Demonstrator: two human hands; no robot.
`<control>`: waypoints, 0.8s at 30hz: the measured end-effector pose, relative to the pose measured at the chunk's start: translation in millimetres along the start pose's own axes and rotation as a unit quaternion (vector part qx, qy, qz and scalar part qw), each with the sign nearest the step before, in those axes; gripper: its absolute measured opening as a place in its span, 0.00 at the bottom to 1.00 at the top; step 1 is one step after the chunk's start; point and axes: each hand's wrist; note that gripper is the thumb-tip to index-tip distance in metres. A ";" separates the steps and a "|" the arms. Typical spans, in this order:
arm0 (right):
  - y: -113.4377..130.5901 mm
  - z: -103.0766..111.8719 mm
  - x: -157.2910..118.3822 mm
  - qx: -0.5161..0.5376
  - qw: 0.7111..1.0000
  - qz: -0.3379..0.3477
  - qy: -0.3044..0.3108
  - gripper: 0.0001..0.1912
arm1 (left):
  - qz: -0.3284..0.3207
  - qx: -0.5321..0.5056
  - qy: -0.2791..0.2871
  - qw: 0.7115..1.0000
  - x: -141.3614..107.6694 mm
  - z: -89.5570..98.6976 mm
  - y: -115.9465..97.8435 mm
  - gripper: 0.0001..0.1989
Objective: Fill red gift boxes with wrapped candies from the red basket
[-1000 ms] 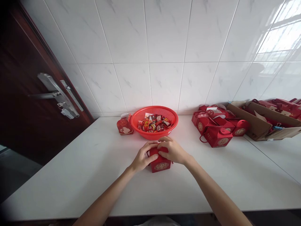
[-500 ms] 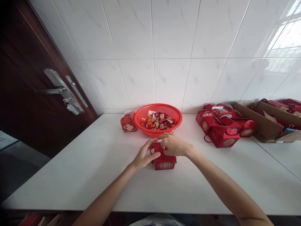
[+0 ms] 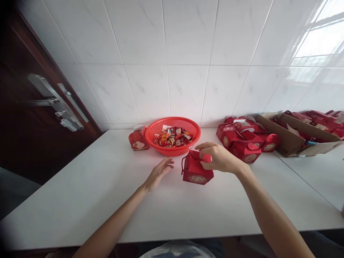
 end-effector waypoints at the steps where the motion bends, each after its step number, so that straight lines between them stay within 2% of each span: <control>1: -3.8 4.1 -10.8 0.001 1.000 -0.012 -0.010 0.05 | 0.001 0.006 -0.002 1.000 0.4 -0.3 1.1 0.26; 7: -38.5 38.5 -93.0 -0.023 0.990 -0.119 -0.067 0.10 | 0.007 0.035 -0.012 0.999 3.2 -3.3 4.7 0.25; 10: -66.1 59.8 -136.6 -0.033 0.978 -0.187 -0.090 0.14 | -0.009 0.069 -0.017 0.997 5.5 -5.4 5.6 0.23; 13: -95.8 77.2 -169.3 -0.061 0.958 -0.256 -0.115 0.15 | -0.021 0.098 -0.023 0.995 8.3 -7.0 7.6 0.23; 16: -119.2 86.8 -182.5 -0.105 0.948 -0.288 -0.089 0.17 | -0.033 0.113 -0.027 0.993 10.4 -7.5 10.3 0.22; 18: -129.4 88.7 -181.2 -0.133 0.940 -0.304 -0.078 0.19 | -0.045 0.119 -0.031 0.991 10.9 -7.1 11.2 0.21; 20: -136.8 88.4 -175.7 -0.141 0.923 -0.349 -0.076 0.18 | -0.058 0.123 -0.039 0.990 10.9 -6.2 11.1 0.19; 22: -143.4 87.2 -170.3 -0.124 0.910 -0.386 -0.089 0.14 | -0.068 0.129 -0.048 0.988 10.7 -5.0 10.1 0.18; 24: -150.6 85.2 -168.4 -0.100 0.908 -0.384 -0.131 0.12 | -0.072 0.136 -0.058 0.986 10.4 -3.8 8.8 0.18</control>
Point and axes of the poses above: each hand's wrist, its own x-axis towards the middle knuckle, its own z-axis out of the back of the hand, y = z × x, and after that the axes turned 5 degrees about z, right-handed
